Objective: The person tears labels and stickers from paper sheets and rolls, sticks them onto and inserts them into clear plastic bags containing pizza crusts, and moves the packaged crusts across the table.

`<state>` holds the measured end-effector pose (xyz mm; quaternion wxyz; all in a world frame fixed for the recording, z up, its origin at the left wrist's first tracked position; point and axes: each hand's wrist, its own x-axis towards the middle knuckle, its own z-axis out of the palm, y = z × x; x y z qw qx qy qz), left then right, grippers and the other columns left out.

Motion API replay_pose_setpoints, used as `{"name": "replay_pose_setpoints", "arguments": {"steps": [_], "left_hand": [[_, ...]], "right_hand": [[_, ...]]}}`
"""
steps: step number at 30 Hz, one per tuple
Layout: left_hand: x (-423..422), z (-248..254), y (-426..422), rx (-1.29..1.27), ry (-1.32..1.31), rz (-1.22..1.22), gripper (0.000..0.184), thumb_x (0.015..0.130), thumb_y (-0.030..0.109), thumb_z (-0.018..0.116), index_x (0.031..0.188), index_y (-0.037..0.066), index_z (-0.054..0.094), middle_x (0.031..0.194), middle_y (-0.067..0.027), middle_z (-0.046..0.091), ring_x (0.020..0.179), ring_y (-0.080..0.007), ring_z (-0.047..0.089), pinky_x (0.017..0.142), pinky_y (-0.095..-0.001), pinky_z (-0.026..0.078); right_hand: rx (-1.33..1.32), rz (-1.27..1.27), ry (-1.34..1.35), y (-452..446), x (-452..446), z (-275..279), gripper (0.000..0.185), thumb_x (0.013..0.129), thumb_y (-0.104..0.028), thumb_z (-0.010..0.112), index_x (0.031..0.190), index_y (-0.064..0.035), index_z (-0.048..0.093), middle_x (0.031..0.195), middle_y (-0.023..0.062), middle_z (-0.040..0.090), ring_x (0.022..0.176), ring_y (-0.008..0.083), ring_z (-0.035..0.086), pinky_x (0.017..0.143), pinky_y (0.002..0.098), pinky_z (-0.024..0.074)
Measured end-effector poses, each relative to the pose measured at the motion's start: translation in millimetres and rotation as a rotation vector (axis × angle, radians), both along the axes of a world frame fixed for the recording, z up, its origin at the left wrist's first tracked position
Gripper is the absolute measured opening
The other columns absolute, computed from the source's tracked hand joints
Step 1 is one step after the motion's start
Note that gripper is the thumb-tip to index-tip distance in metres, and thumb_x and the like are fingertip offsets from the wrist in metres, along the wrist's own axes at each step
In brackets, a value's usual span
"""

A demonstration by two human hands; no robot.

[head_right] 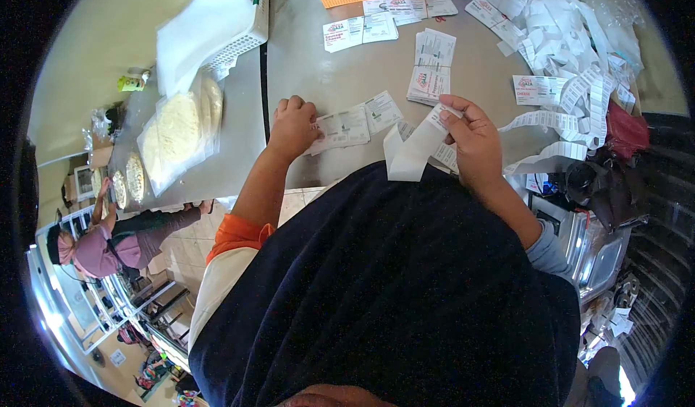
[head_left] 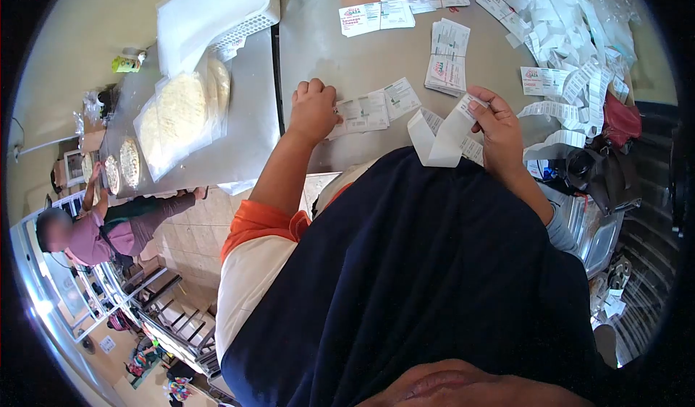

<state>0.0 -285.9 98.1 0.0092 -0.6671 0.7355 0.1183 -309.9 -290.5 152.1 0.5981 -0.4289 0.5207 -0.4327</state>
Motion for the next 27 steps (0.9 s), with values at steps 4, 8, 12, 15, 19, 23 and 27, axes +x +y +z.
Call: {"name": "replay_pose_setpoints", "arguments": {"steps": [4, 8, 12, 15, 19, 23, 27], "left_hand": [[6, -9, -8, 0.025, 0.045, 0.036, 0.016, 0.067, 0.017, 0.07, 0.081, 0.01, 0.066, 0.089, -0.0079, 0.058, 0.092, -0.0287, 0.051, 0.081, -0.041, 0.041], [21, -10, -8, 0.02, 0.314, 0.129, 0.01, 0.072, 0.017, 0.064, 0.078, 0.01, 0.066, 0.082, -0.0099, 0.063, 0.083, -0.0299, 0.057, 0.074, -0.0403, 0.045], [69, -9, 14, -0.102, 0.993, 0.494, 0.016, 0.082, 0.01, 0.056, 0.097, 0.004, 0.06, 0.077, -0.0083, 0.061, 0.072, -0.0164, 0.057, 0.067, -0.029, 0.044], [109, 15, 49, -0.422, 1.238, 0.853, 0.014, 0.085, 0.008, 0.053, 0.097, 0.002, 0.054, 0.081, -0.0025, 0.058, 0.068, -0.0094, 0.051, 0.06, -0.0233, 0.04], [168, -35, 120, -0.841, 1.298, 1.519, 0.009, 0.086, 0.009, 0.049, 0.09, 0.002, 0.053, 0.074, -0.0025, 0.054, 0.06, -0.0112, 0.047, 0.05, -0.0239, 0.037], [180, -69, 166, -0.857, 1.309, 1.939, 0.008, 0.089, 0.01, 0.046, 0.086, 0.004, 0.051, 0.072, -0.0024, 0.051, 0.054, -0.0114, 0.045, 0.043, -0.0238, 0.033], [186, -65, 163, -0.82, 1.412, 1.934, 0.007, 0.09, 0.011, 0.047, 0.087, 0.005, 0.049, 0.071, -0.0022, 0.05, 0.053, -0.0116, 0.044, 0.042, -0.0238, 0.032]], "right_hand": [[-0.026, -0.011, 0.021, -1, 3, 5, 0.024, 0.086, -0.01, 0.055, 0.108, -0.0007, 0.058, 0.079, 0.0006, 0.057, 0.064, 0.0047, 0.045, 0.059, 0.0191, 0.0381], [-0.029, -0.015, 0.064, -4, -1, -2, 0.025, 0.086, -0.011, 0.056, 0.109, -0.0009, 0.058, 0.085, 0.0014, 0.057, 0.069, 0.0055, 0.046, 0.061, 0.0197, 0.038], [-0.052, -0.035, 0.088, -7, 3, 0, 0.027, 0.086, -0.011, 0.056, 0.111, -0.0007, 0.056, 0.091, 0.0022, 0.058, 0.074, 0.0067, 0.047, 0.063, 0.0207, 0.0379], [-0.043, -0.034, 0.062, -10, 8, 0, 0.028, 0.086, -0.011, 0.055, 0.112, -0.0007, 0.055, 0.091, 0.0026, 0.058, 0.075, 0.0068, 0.048, 0.064, 0.0205, 0.0376], [-0.023, -0.007, 0.03, -12, 8, -7, 0.028, 0.087, -0.01, 0.054, 0.113, -0.0006, 0.055, 0.089, 0.0029, 0.058, 0.074, 0.0066, 0.048, 0.065, 0.0202, 0.0372], [-0.013, 0.009, 0.035, -12, 14, -8, 0.028, 0.087, -0.01, 0.054, 0.113, -0.0006, 0.055, 0.087, 0.0027, 0.058, 0.074, 0.0064, 0.049, 0.064, 0.02, 0.0371], [-0.021, 0.025, 0.05, -11, 23, -2, 0.028, 0.087, -0.011, 0.054, 0.113, -0.0007, 0.055, 0.088, 0.0033, 0.059, 0.074, 0.0065, 0.049, 0.064, 0.0199, 0.0371]]}}
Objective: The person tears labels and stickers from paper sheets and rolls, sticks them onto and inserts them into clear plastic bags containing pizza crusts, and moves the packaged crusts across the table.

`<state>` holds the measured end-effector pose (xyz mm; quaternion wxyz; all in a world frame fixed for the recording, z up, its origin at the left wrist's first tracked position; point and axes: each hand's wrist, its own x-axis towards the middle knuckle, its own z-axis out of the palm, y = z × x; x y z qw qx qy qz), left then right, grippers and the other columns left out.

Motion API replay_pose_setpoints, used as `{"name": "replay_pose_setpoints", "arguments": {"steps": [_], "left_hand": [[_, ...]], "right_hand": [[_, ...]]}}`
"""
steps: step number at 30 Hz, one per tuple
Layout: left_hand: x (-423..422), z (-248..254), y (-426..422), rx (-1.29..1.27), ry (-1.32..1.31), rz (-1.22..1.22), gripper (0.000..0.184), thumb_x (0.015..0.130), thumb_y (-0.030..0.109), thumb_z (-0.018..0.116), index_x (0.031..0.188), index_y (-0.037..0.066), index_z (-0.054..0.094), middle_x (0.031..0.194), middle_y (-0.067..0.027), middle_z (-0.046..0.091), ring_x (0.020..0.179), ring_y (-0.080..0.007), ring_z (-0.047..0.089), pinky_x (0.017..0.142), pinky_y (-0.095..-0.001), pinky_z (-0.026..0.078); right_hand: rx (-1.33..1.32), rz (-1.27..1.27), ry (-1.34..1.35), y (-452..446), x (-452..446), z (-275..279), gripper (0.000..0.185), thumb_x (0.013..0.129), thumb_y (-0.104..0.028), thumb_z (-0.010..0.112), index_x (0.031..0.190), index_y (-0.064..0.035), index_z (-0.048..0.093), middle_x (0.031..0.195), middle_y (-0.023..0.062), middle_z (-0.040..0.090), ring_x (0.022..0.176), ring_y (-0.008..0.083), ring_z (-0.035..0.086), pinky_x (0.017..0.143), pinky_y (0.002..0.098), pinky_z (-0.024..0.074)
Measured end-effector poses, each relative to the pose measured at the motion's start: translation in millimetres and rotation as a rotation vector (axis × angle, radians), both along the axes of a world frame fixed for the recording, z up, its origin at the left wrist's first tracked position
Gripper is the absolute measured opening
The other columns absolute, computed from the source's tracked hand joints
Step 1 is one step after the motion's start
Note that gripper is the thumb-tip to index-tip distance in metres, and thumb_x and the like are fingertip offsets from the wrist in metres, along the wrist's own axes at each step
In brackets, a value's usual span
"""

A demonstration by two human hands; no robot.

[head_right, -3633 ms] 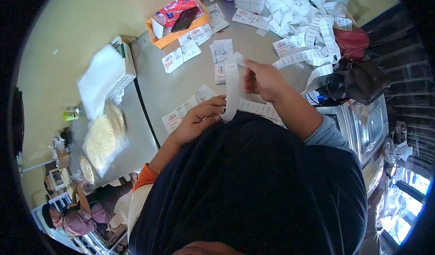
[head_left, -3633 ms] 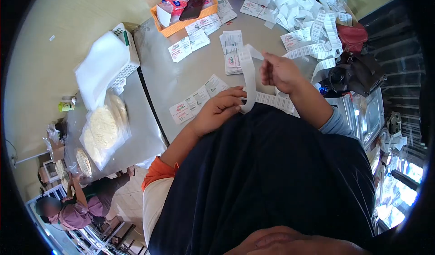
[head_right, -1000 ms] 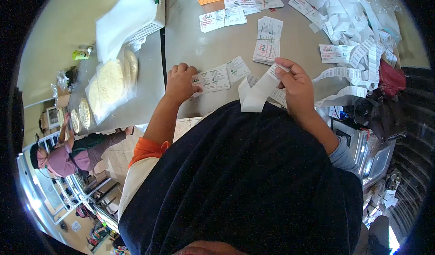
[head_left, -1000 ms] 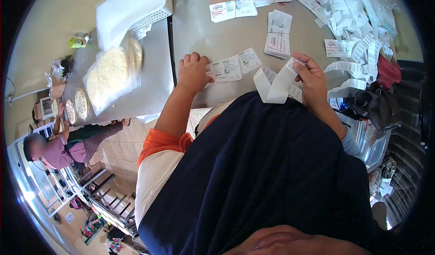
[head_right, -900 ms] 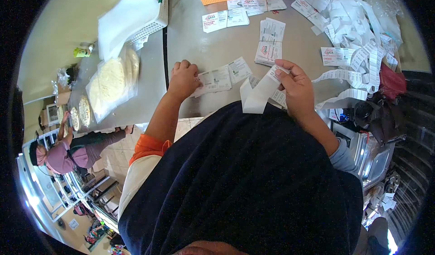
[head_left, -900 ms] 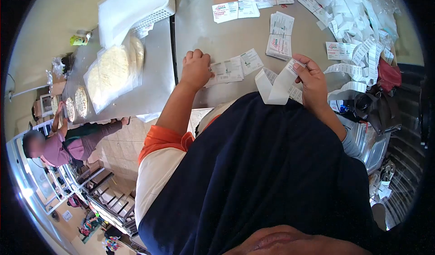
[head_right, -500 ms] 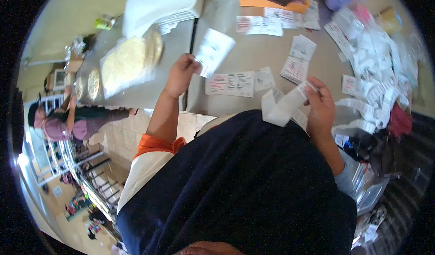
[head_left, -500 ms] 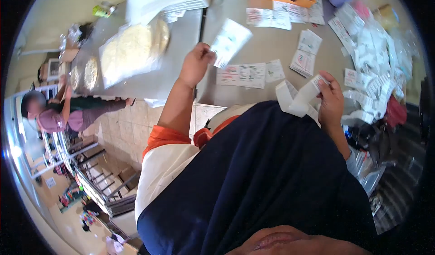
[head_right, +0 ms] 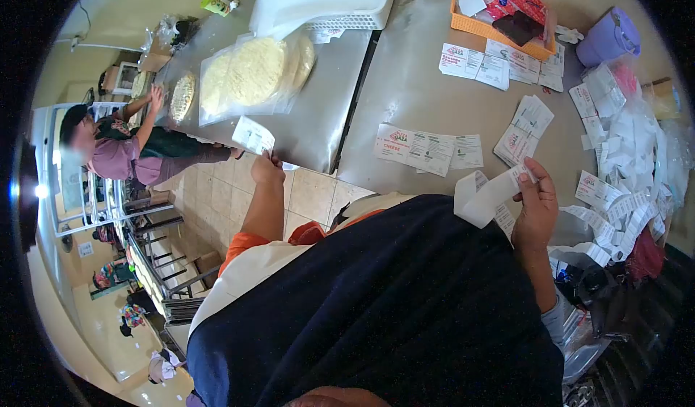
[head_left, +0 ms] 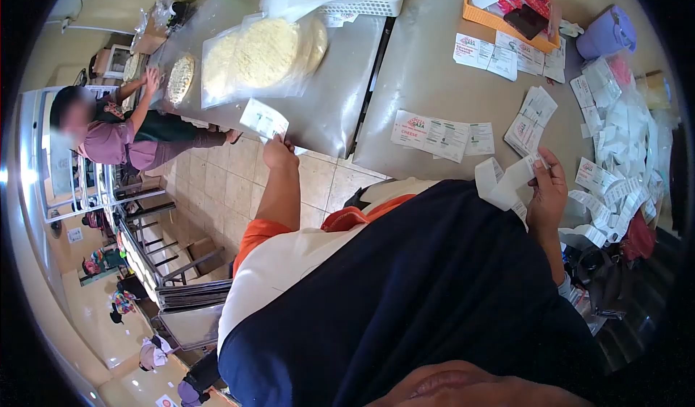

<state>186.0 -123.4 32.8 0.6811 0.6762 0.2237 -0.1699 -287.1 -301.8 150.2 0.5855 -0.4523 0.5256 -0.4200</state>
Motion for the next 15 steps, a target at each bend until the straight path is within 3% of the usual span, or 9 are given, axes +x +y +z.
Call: {"name": "replay_pose_setpoints", "arguments": {"steps": [5, 10, 13, 15], "left_hand": [[29, 6, -20, -0.123, -0.02, -0.226, 0.006, 0.09, 0.011, 0.048, 0.086, 0.007, 0.048, 0.07, -0.0022, 0.05, 0.054, -0.0128, 0.047, 0.043, -0.0251, 0.034], [63, 15, -49, -0.216, -0.116, -0.2, 0.005, 0.089, 0.012, 0.048, 0.088, 0.007, 0.048, 0.07, -0.0036, 0.052, 0.053, -0.0155, 0.048, 0.044, -0.0265, 0.036], [91, 26, -74, -0.103, -0.053, -0.129, 0.007, 0.087, 0.013, 0.051, 0.091, 0.006, 0.051, 0.072, -0.005, 0.054, 0.051, -0.0164, 0.049, 0.043, -0.0269, 0.037], [101, 47, -83, 0.145, 0.018, -0.181, 0.01, 0.086, 0.012, 0.051, 0.093, 0.005, 0.053, 0.074, -0.0065, 0.056, 0.05, -0.0165, 0.05, 0.043, -0.0268, 0.038]], "right_hand": [[-0.003, -0.004, 0.0, 3, 1, 2, 0.027, 0.087, -0.011, 0.054, 0.113, -0.0007, 0.056, 0.091, 0.0039, 0.059, 0.074, 0.0065, 0.049, 0.064, 0.0201, 0.0371], [-0.007, -0.015, 0.016, 6, -6, 0, 0.027, 0.088, -0.011, 0.053, 0.113, -0.0006, 0.055, 0.09, 0.0034, 0.058, 0.075, 0.0065, 0.048, 0.064, 0.0202, 0.0371], [-0.001, -0.011, 0.013, 8, -6, 3, 0.027, 0.088, -0.011, 0.053, 0.113, -0.0006, 0.055, 0.089, 0.003, 0.058, 0.075, 0.0066, 0.048, 0.065, 0.0202, 0.0372], [0.005, -0.008, 0.019, 10, -4, 5, 0.028, 0.088, -0.011, 0.052, 0.114, -0.0006, 0.054, 0.088, 0.0029, 0.057, 0.075, 0.0067, 0.049, 0.065, 0.0201, 0.0373]]}}
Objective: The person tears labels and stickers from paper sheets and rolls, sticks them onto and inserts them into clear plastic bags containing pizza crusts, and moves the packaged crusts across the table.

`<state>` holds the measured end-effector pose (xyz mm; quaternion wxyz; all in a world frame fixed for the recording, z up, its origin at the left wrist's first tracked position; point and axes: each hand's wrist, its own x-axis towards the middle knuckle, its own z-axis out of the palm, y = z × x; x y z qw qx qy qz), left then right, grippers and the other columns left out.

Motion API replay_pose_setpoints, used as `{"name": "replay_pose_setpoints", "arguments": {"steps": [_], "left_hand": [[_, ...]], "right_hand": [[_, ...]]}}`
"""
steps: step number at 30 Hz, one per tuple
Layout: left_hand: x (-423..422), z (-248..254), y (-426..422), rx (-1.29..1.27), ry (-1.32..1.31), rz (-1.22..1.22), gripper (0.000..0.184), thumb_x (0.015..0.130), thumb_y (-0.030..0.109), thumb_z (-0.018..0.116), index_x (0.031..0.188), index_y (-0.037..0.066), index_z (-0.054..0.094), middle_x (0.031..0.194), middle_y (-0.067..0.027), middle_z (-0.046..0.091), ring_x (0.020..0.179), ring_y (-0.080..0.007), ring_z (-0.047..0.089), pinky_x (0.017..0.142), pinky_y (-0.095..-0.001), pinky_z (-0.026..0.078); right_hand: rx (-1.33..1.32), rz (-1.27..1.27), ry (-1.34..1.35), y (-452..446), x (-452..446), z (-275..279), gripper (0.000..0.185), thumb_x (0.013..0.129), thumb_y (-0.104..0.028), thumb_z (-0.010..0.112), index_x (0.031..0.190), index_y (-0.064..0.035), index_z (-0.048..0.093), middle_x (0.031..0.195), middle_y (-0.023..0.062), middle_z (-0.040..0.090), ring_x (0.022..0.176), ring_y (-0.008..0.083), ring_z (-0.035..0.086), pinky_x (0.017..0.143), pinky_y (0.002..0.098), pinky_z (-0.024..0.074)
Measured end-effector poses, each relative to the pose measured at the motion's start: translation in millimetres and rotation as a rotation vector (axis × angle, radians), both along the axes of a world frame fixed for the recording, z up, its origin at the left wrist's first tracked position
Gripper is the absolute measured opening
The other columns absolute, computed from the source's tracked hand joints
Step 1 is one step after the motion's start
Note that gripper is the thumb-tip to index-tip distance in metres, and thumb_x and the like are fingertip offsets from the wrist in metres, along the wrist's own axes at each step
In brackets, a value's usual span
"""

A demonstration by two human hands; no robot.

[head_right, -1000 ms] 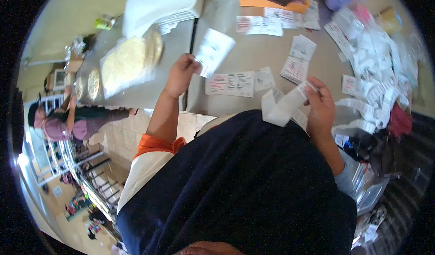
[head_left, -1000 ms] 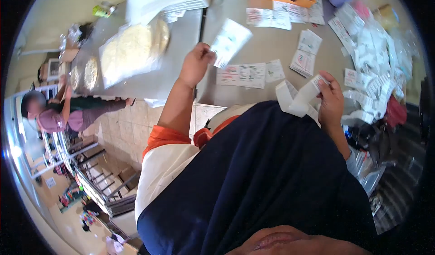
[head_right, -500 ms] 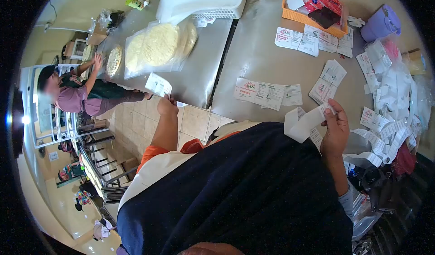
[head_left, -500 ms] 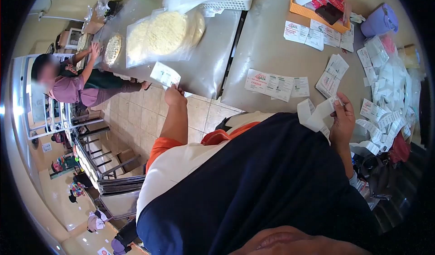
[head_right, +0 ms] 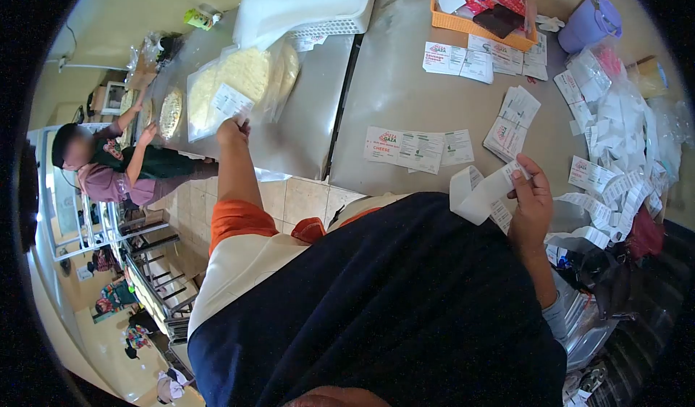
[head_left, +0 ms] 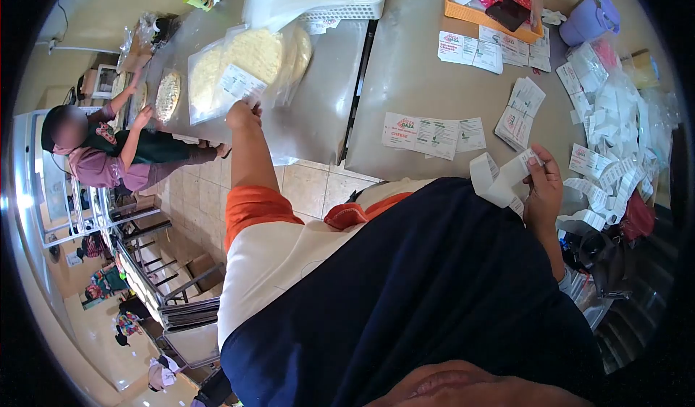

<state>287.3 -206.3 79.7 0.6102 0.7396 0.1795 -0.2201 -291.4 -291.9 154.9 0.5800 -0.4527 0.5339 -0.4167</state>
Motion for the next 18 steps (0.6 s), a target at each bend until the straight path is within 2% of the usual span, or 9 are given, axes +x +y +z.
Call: {"name": "replay_pose_setpoints", "arguments": {"steps": [1, 4, 5, 8, 9, 12, 13, 16, 18], "left_hand": [[6, 6, -4, 0.125, 0.024, -0.025, 0.011, 0.085, 0.011, 0.051, 0.093, 0.004, 0.054, 0.075, -0.0073, 0.057, 0.05, -0.0166, 0.05, 0.043, -0.0268, 0.039], [39, -18, -10, -0.111, -0.075, -0.07, 0.014, 0.085, 0.01, 0.05, 0.093, 0.0, 0.055, 0.075, -0.0088, 0.057, 0.05, -0.0181, 0.051, 0.042, -0.0294, 0.042], [58, -37, -11, -0.395, -0.032, -0.071, 0.03, 0.091, 0.022, 0.045, 0.105, -0.003, 0.053, 0.081, -0.011, 0.06, 0.064, -0.0214, 0.055, 0.052, -0.0346, 0.047], [51, -19, -8, -0.567, 0.149, 0.042, 0.046, 0.094, 0.035, 0.035, 0.12, -0.001, 0.048, 0.092, -0.0132, 0.062, 0.084, -0.0238, 0.055, 0.07, -0.0391, 0.049], [7, 20, -12, -0.539, 0.09, 0.171, 0.056, 0.094, 0.043, 0.029, 0.127, 0.0, 0.042, 0.105, -0.0141, 0.061, 0.102, -0.0229, 0.051, 0.079, -0.0372, 0.042], [-15, 35, -6, -0.221, -0.14, -0.12, 0.056, 0.093, 0.044, 0.036, 0.126, -0.001, 0.043, 0.105, -0.0135, 0.061, 0.094, -0.0208, 0.053, 0.073, -0.0336, 0.04], [-12, 32, -11, -0.134, -0.199, -0.182, 0.042, 0.091, 0.034, 0.046, 0.113, -0.001, 0.052, 0.093, -0.0106, 0.063, 0.079, -0.0165, 0.053, 0.064, -0.0289, 0.038], [-12, 65, -19, -0.102, -0.744, -0.375, 0.019, 0.088, 0.019, 0.054, 0.093, 0.001, 0.058, 0.079, -0.0081, 0.062, 0.068, -0.0126, 0.049, 0.061, -0.0256, 0.037], [-39, 110, -33, -0.222, -0.773, -0.387, 0.01, 0.085, 0.011, 0.055, 0.079, 0.004, 0.057, 0.071, -0.0056, 0.06, 0.062, -0.0098, 0.049, 0.058, -0.0225, 0.037]], "right_hand": [[0.003, 0.002, 0.008, 1, 1, 0, 0.028, 0.088, -0.011, 0.052, 0.114, -0.0006, 0.054, 0.088, 0.0028, 0.057, 0.075, 0.0068, 0.049, 0.065, 0.0201, 0.0374], [0.016, 0.001, 0.001, 1, 0, -1, 0.028, 0.088, -0.011, 0.052, 0.114, -0.0006, 0.054, 0.088, 0.0027, 0.057, 0.075, 0.0067, 0.049, 0.065, 0.0201, 0.0377], [0.021, -0.001, -0.007, 2, -1, -2, 0.028, 0.088, -0.011, 0.052, 0.114, -0.0006, 0.054, 0.088, 0.0027, 0.057, 0.075, 0.0066, 0.049, 0.066, 0.0201, 0.0378], [0.015, -0.021, -0.008, 3, -3, -2, 0.028, 0.087, -0.01, 0.052, 0.113, -0.0006, 0.054, 0.089, 0.0025, 0.058, 0.075, 0.0063, 0.049, 0.065, 0.0201, 0.0381], [0.015, -0.025, -0.013, 4, -3, -2, 0.028, 0.087, -0.01, 0.052, 0.113, -0.0007, 0.054, 0.089, 0.0023, 0.058, 0.075, 0.0063, 0.049, 0.065, 0.0201, 0.0381], [0.014, -0.035, -0.028, 3, -3, -1, 0.028, 0.087, -0.009, 0.052, 0.113, -0.001, 0.054, 0.089, 0.0018, 0.058, 0.075, 0.0061, 0.049, 0.065, 0.0198, 0.0381], [0.012, -0.038, -0.031, 3, -4, -2, 0.027, 0.087, -0.009, 0.053, 0.113, -0.0012, 0.054, 0.088, 0.0017, 0.058, 0.074, 0.0061, 0.049, 0.065, 0.0198, 0.0381], [-0.013, -0.04, -0.019, 3, -3, 1, 0.027, 0.086, -0.009, 0.053, 0.113, -0.0013, 0.055, 0.087, 0.0013, 0.057, 0.074, 0.0058, 0.049, 0.065, 0.0197, 0.0381], [-0.036, -0.037, -0.003, 4, -2, 3, 0.027, 0.086, -0.009, 0.053, 0.112, -0.0012, 0.055, 0.087, 0.0012, 0.057, 0.073, 0.0056, 0.048, 0.065, 0.0197, 0.0382]]}}
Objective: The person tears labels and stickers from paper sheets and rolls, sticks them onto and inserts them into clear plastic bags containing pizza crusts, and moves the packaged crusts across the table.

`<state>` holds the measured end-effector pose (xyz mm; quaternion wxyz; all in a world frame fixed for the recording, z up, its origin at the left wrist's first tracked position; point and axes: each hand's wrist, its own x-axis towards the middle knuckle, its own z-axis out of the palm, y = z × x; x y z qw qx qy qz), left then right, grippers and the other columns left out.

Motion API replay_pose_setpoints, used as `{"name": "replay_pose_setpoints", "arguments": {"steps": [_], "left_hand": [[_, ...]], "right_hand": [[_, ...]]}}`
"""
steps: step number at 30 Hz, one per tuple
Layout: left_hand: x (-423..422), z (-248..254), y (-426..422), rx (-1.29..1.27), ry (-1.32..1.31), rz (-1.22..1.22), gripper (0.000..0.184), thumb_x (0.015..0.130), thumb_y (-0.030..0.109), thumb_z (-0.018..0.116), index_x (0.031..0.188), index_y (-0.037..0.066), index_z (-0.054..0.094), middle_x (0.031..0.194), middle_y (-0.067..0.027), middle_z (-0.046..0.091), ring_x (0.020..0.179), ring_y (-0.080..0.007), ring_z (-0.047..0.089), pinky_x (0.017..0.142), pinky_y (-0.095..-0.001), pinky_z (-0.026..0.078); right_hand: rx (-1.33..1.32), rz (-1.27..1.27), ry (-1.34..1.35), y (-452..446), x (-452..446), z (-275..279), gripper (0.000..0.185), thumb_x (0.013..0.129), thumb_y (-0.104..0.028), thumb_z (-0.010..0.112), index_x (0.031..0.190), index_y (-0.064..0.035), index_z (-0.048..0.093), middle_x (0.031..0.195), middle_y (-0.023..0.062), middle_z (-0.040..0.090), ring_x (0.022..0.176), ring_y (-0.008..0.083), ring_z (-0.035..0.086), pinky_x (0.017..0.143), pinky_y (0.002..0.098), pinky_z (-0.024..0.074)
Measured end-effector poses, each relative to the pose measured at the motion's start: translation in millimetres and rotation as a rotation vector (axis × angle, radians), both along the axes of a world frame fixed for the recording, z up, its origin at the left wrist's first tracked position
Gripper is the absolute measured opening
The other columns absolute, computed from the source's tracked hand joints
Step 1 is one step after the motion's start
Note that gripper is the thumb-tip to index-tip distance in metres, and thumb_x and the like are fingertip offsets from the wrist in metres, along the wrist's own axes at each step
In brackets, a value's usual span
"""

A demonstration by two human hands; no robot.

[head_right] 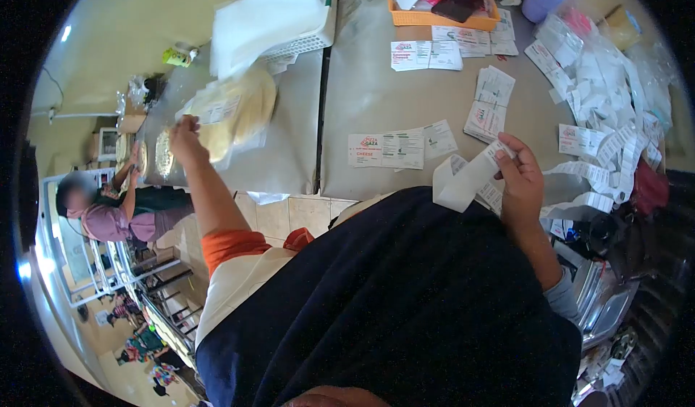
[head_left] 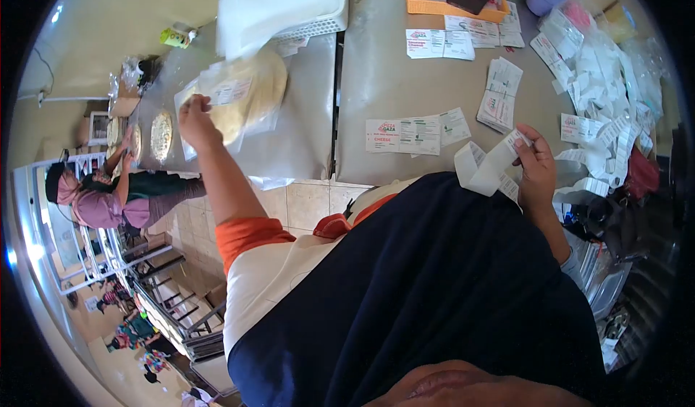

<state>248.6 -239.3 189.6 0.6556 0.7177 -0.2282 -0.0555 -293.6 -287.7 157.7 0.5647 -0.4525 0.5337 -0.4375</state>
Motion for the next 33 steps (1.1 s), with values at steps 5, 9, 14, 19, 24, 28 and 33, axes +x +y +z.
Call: {"name": "replay_pose_setpoints", "arguments": {"steps": [5, 9, 14, 19, 24, 28, 33], "left_hand": [[-50, 69, -9, 0.107, 0.088, -0.222, 0.011, 0.084, 0.012, 0.057, 0.077, 0.004, 0.059, 0.068, -0.0047, 0.06, 0.057, -0.0098, 0.05, 0.052, -0.0213, 0.037], [-91, 63, -19, 0.09, 0.217, -0.3, 0.011, 0.083, 0.01, 0.057, 0.076, 0.002, 0.059, 0.066, -0.0056, 0.059, 0.053, -0.01, 0.048, 0.05, -0.0208, 0.037], [-120, -4, -19, 0.74, -0.279, -0.332, 0.025, 0.083, 0.024, 0.057, 0.071, 0.002, 0.06, 0.059, -0.0092, 0.058, 0.051, -0.0182, 0.053, 0.05, -0.03, 0.042], [-219, 6, -27, 0.583, -0.801, -0.512, 0.018, 0.081, 0.02, 0.063, 0.078, 0.002, 0.063, 0.074, -0.0155, 0.063, 0.067, -0.03, 0.061, 0.061, -0.036, 0.048], [-301, 3, -38, 0.107, -0.557, -1.186, 0.022, 0.073, 0.005, 0.069, 0.094, 0.006, 0.064, 0.081, -0.0081, 0.059, 0.07, -0.0185, 0.055, 0.065, -0.0286, 0.044], [-328, 2, -40, 0.014, -0.732, -1.293, 0.028, 0.066, 0.008, 0.074, 0.092, 0.008, 0.066, 0.084, -0.0073, 0.057, 0.078, -0.0232, 0.054, 0.067, -0.0316, 0.044], [-333, -13, -31, -0.078, -0.906, -1.245, 0.024, 0.064, 0.009, 0.074, 0.086, 0.009, 0.065, 0.084, -0.0048, 0.054, 0.078, -0.0228, 0.053, 0.067, -0.033, 0.043]], "right_hand": [[-0.038, 0.011, -0.016, 0, 1, -2, 0.029, 0.086, -0.007, 0.052, 0.114, -0.0008, 0.053, 0.086, 0.0014, 0.056, 0.07, 0.0053, 0.046, 0.064, 0.0189, 0.0378], [-0.051, 0.044, -0.079, 2, 2, 4, 0.033, 0.084, -0.003, 0.052, 0.117, -0.0003, 0.05, 0.09, 0.0029, 0.057, 0.075, 0.006, 0.049, 0.069, 0.0199, 0.0397], [-0.093, 0.077, -0.185, 3, 6, 10, 0.037, 0.083, -0.002, 0.054, 0.119, -0.0007, 0.049, 0.095, 0.0043, 0.057, 0.082, 0.0081, 0.051, 0.075, 0.0226, 0.0414], [-0.251, 0.255, 0.057, 5, 5, 9, 0.035, 0.087, -0.015, 0.055, 0.118, -0.0005, 0.053, 0.098, 0.0056, 0.057, 0.082, 0.0102, 0.049, 0.077, 0.0256, 0.0401], [-0.157, 0.375, -0.16, 4, 10, 17, 0.048, 0.097, -0.034, 0.031, 0.12, 0.0024, 0.051, 0.1, 0.0082, 0.058, 0.084, 0.0128, 0.05, 0.079, 0.0258, 0.04], [-0.022, 0.454, -0.269, 7, 8, 20, 0.055, 0.097, -0.04, 0.025, 0.121, 0.0032, 0.051, 0.101, 0.01, 0.058, 0.087, 0.014, 0.052, 0.081, 0.0262, 0.0399], [0.171, 0.458, -0.355, 10, 8, 18, 0.054, 0.097, -0.04, 0.027, 0.12, 0.0027, 0.051, 0.098, 0.0104, 0.058, 0.085, 0.0138, 0.051, 0.081, 0.0271, 0.04]]}}
